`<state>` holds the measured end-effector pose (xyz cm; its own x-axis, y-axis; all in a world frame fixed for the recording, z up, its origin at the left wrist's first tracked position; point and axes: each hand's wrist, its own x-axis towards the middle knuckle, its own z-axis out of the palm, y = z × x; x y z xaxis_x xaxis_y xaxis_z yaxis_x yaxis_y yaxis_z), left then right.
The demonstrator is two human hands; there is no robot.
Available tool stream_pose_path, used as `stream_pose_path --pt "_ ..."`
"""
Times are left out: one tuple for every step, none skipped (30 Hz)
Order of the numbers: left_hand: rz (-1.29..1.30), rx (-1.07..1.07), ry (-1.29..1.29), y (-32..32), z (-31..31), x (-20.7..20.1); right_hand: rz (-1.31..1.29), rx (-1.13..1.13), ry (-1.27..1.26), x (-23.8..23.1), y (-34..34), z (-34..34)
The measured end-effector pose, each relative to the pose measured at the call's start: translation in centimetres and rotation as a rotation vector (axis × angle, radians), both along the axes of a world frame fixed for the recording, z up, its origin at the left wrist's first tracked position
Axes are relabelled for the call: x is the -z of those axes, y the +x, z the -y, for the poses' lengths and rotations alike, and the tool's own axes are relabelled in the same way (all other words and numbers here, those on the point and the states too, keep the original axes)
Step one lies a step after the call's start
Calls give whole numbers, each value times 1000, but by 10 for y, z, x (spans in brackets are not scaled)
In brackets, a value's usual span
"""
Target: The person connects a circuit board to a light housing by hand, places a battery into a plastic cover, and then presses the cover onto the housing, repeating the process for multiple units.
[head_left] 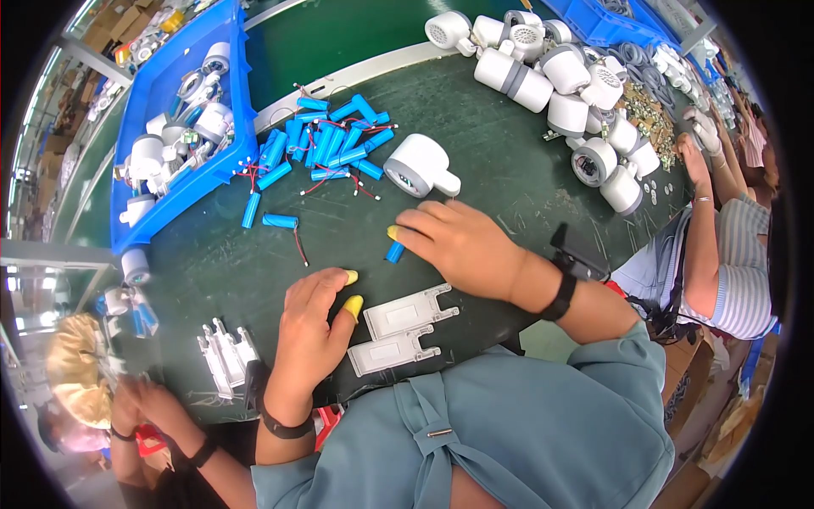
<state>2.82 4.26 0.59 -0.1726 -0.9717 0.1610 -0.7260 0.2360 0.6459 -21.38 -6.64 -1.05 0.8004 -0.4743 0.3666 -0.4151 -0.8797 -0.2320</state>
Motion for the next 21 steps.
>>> stream_pose_path --pt "-3 -2 7 2 -2 -5 34 -29 17 9 0 7" --pt "-29 88 50 4 -5 -12 34 -41 25 8 1 10" --pt "-58 178 94 6 -8 -14 36 -20 74 5 0 11" --pt "-62 167 104 7 -12 -13 37 3 124 1 0 10" --pt "-63 206 98 9 -14 -13 150 23 148 -3 1 5" --pt "-59 236 91 9 -17 -11 153 5 156 -6 1 0" --pt "-62 232 73 8 -18 -8 206 -48 191 -9 1 -7" --pt "-65 224 81 8 -18 -8 255 -89 228 -14 1 -15" --pt "-55 221 77 8 -18 -8 199 -109 206 -17 2 -22" --pt "-45 219 71 9 -19 -7 197 -116 215 -16 4 -28" --pt "-49 217 75 9 -18 -7 172 -142 233 -15 5 -33" --pt "-47 212 74 9 -18 -6 148 -168 250 -15 5 -37" --pt "-44 206 73 9 -18 -5 129 -169 248 -14 7 -40" --pt "-45 203 75 9 -18 -5 129 -171 250 -13 7 -43" --pt "-48 203 68 9 -18 -4 119 -174 248 -11 8 -45" --pt "-49 203 61 9 -18 -4 109 -177 246 -9 8 -46" --pt "-49 203 62 8 -18 -4 69 -197 272 -8 7 -47" --pt "-54 194 58 7 -18 -4 70 -196 272 -8 6 -50" --pt "-58 187 54 6 -18 -4 37 -153 240 -8 6 -54" --pt "-57 190 51 5 -17 -5 3 -110 206 -8 6 -56" --pt "-44 194 66 5 -16 -7 3 -105 202 -8 6 -56"
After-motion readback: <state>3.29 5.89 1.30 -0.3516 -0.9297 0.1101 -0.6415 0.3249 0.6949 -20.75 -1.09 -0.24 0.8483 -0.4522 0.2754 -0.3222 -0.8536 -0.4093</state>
